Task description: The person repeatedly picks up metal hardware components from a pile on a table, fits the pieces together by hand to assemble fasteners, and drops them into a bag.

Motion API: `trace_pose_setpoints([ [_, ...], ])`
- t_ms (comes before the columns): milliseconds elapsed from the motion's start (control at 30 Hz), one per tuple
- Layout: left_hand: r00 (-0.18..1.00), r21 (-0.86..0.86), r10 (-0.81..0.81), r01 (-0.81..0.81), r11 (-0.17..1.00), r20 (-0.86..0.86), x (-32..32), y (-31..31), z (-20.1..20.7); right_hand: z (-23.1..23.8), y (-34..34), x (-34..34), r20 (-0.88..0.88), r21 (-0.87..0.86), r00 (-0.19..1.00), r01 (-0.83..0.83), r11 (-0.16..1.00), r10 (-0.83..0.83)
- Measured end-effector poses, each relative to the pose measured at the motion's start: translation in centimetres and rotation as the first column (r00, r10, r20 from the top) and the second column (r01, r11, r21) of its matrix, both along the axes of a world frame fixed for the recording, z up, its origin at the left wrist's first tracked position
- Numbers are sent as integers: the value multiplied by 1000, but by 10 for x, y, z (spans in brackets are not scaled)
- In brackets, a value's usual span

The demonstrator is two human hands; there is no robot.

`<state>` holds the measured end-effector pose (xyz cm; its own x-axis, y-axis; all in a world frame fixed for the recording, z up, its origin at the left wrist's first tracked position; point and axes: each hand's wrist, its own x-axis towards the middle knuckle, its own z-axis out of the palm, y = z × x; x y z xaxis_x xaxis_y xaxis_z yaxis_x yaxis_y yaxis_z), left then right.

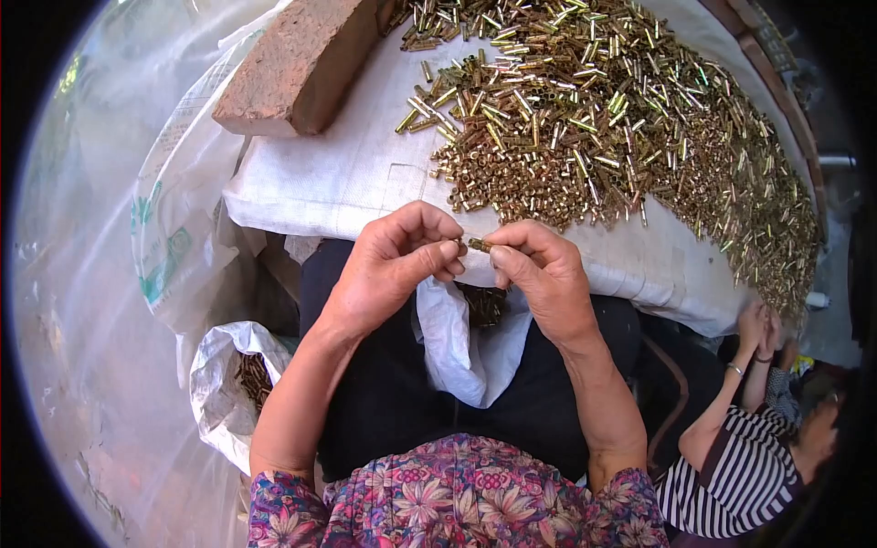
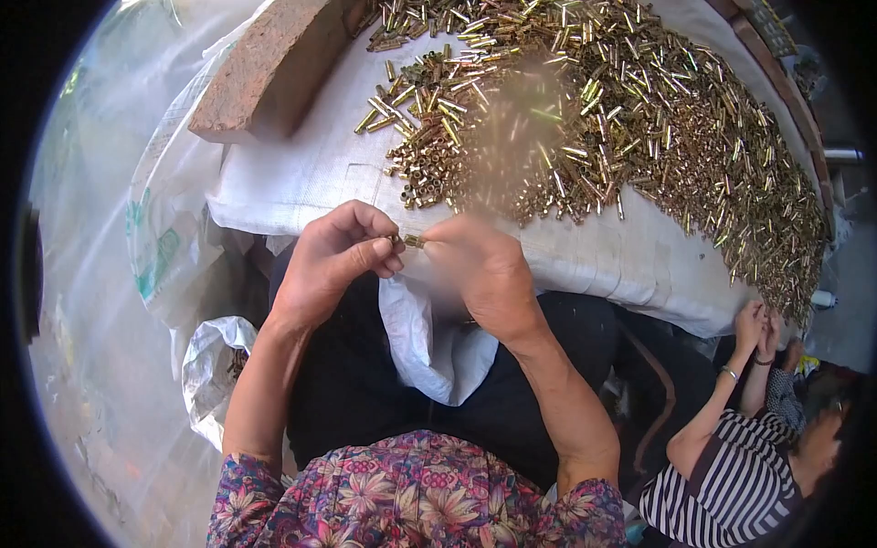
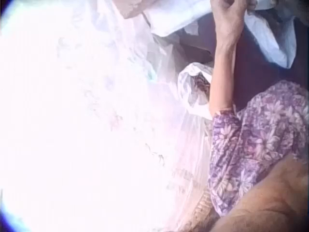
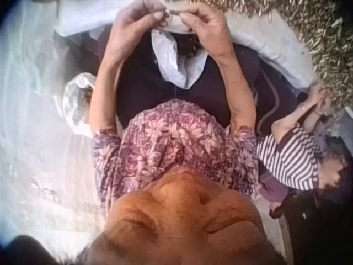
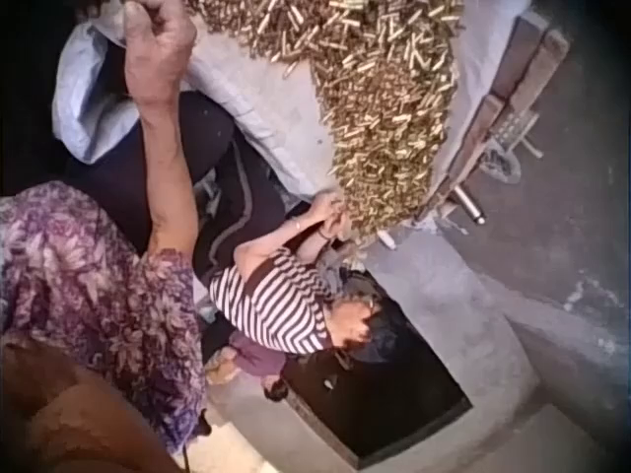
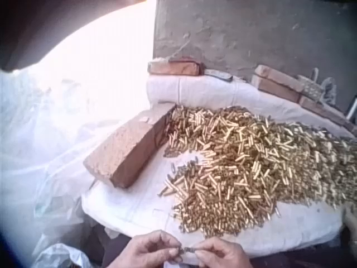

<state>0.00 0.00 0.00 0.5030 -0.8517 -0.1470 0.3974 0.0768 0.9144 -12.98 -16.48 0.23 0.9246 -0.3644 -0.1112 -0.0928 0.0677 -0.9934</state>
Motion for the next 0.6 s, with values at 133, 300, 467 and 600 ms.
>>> trace_pose_setpoints([
  [133, 999, 14, 24, -24, 1000, -35, -9, 1, 5, 6, 4, -1, -6, -80, 1000, -14, 997, 14],
  [300, 999, -39, 13, -15, 999, -42, -10, 7, 2, 11, 7, -6, -5, -79, 999, -48, 996, 47],
  [467, 1000, -40, 9, -9, 999, 12, -11, 9, 2, 10, 8, -8, -9, 6, 999, -53, 999, 53],
  [600, 999, -2, -14, 14, 1000, 40, -10, 10, 4, 9, 8, -11, -20, -32, 997, -71, 997, 71],
])
